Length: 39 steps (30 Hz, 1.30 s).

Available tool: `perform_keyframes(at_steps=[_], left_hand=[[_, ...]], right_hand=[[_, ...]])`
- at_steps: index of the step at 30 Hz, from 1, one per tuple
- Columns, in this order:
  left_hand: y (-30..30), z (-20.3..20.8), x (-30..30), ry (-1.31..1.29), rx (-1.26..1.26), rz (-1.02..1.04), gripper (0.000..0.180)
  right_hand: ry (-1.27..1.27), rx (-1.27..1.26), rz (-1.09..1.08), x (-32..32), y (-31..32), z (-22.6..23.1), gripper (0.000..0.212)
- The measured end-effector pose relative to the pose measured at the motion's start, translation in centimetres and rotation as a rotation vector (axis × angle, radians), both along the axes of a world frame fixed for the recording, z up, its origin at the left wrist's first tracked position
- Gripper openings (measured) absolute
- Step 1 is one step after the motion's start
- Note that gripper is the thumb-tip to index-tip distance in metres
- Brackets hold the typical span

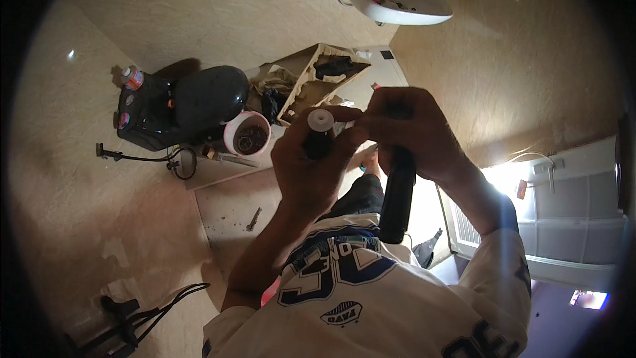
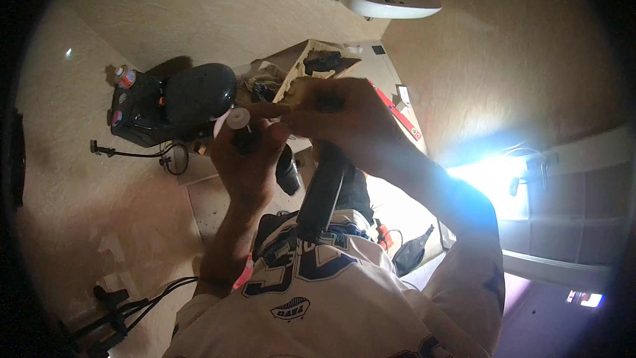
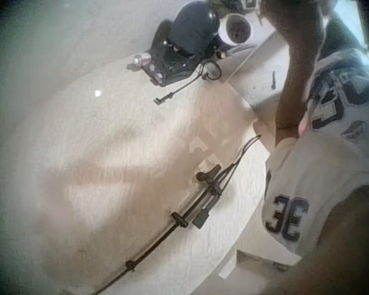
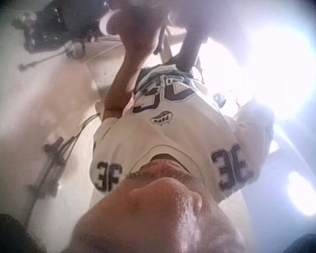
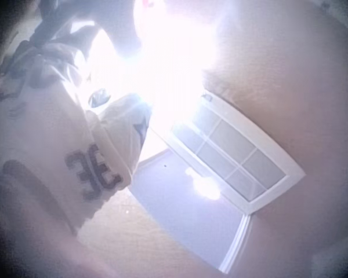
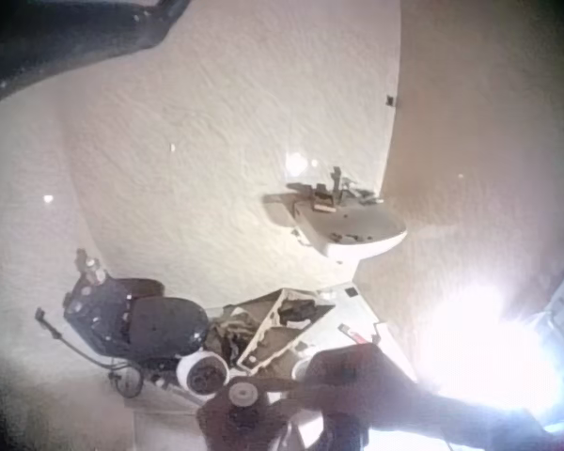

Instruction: The person assembles and installs a black shower faucet and hand-held shower head assembly onto a bathroom wall.

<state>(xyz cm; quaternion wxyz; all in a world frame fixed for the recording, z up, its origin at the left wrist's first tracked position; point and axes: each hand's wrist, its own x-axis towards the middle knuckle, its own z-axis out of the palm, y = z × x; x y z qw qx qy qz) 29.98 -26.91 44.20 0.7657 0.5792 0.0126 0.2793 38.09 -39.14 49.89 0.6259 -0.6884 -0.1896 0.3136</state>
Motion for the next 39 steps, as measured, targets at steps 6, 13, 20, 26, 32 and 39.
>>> perform_keyframes(at_steps=[6,13,20,26,32,39], left_hand=[[-0.3,0.5,-0.3,0.083,-0.108,-0.082,0.017],[0.0,1.5,-0.4,0.335,0.280,-0.145,0.025],[-1.2,1.1,-1.0,0.301,0.475,-0.190,0.029],[-1.0,2.7,-1.8,0.356,0.581,-0.241,0.027],[-1.1,3.1,-2.0,0.400,0.527,-0.298,0.025],[-1.0,3.3,-1.8,0.467,0.399,-0.318,0.033]], right_hand=[[0.071,-0.107,0.039,-0.4,-0.7,0.6,0.018],[-0.790,-0.031,-0.492,1.4,-1.8,4.3,0.021],[-1.220,-0.078,-0.270,1.8,-0.9,7.8,0.011],[-1.113,-0.017,-0.253,2.4,-0.9,7.0,0.008],[-1.340,0.022,-0.062,3.4,-1.3,7.2,0.012],[-1.278,0.196,0.059,4.2,-1.5,6.9,0.012]])
